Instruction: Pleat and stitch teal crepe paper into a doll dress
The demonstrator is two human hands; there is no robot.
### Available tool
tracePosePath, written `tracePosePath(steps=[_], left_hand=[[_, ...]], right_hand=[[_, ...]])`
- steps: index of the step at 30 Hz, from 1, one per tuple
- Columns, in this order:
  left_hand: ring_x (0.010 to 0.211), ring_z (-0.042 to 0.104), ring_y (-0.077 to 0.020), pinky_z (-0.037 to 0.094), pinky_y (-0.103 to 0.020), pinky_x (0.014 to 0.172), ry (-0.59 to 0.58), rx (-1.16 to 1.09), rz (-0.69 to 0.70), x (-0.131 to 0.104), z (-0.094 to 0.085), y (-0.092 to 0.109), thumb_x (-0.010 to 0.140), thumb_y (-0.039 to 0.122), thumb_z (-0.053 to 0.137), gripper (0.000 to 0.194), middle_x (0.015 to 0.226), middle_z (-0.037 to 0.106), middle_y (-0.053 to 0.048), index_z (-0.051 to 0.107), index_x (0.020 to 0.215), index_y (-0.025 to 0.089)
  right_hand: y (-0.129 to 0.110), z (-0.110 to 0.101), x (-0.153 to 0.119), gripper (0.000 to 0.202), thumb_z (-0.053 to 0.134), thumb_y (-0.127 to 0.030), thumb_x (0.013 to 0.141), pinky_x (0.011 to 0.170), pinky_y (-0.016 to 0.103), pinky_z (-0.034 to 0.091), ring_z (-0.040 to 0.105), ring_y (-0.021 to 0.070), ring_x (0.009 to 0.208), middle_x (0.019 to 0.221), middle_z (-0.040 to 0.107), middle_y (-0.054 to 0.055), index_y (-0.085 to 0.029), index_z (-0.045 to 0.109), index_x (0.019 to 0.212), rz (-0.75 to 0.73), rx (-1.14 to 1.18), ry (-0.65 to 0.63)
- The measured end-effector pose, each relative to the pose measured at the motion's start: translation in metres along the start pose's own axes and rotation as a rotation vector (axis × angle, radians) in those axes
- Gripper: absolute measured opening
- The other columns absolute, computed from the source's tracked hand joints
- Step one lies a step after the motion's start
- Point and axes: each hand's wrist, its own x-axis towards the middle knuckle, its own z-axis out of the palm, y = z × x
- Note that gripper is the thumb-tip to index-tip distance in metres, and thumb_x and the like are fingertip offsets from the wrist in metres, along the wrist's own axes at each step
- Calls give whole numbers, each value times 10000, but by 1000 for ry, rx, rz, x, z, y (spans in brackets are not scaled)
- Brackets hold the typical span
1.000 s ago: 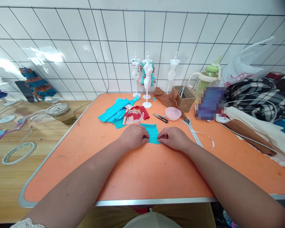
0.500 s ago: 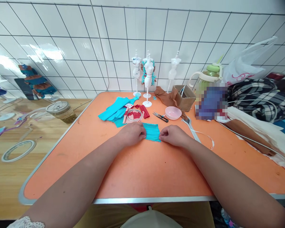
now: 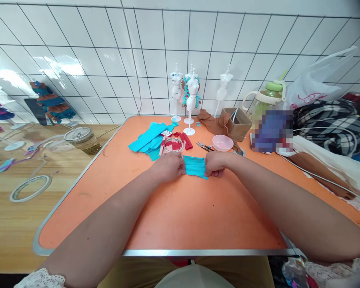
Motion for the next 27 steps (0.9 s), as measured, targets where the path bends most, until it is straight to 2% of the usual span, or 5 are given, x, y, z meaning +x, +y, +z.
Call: tracePosePath(steps=[5,9,12,16,27], left_hand=[[980,551,-260,421,-370,834,0,16,-82,-2,-6,-4,757,351,603,166,971,621,-64,697,822,231],[1061,534,-219,415,-342,886,288,-21,29,-6,-14,17,799,105,439,400,1092,600,-79,606,1146,210],[966,573,-193,445,-299,801,182,-46,230,-10,-11,40,831,123,415,374,1033,622,-61,622,1126,222],[874,573,-211,422,-335,768,36,81,267,-11,5,55,891,272,424,285,929,632,-72,671,1018,208],[895,548,-187,271,-398,976,119,140,330,-6,7,44,929,283,397,288,834,646,-34,675,881,223]], right_hand=[[11,-3,3,304,765,-398,600,548,322,555,602,152,503,561,621,42,-119,644,613,5,19,-63],[16,-3,-1,382,770,-479,576,553,301,545,577,133,515,569,605,30,-127,630,625,-12,55,-60],[17,-2,-5,373,756,-477,591,551,282,527,565,126,522,588,599,24,-132,620,640,-37,33,-40],[22,2,-6,353,717,-485,624,527,252,477,562,131,540,599,603,26,-148,612,644,-90,-15,53],[78,3,-48,385,549,-548,765,501,211,396,552,128,607,718,627,29,-176,639,808,-331,131,248]])
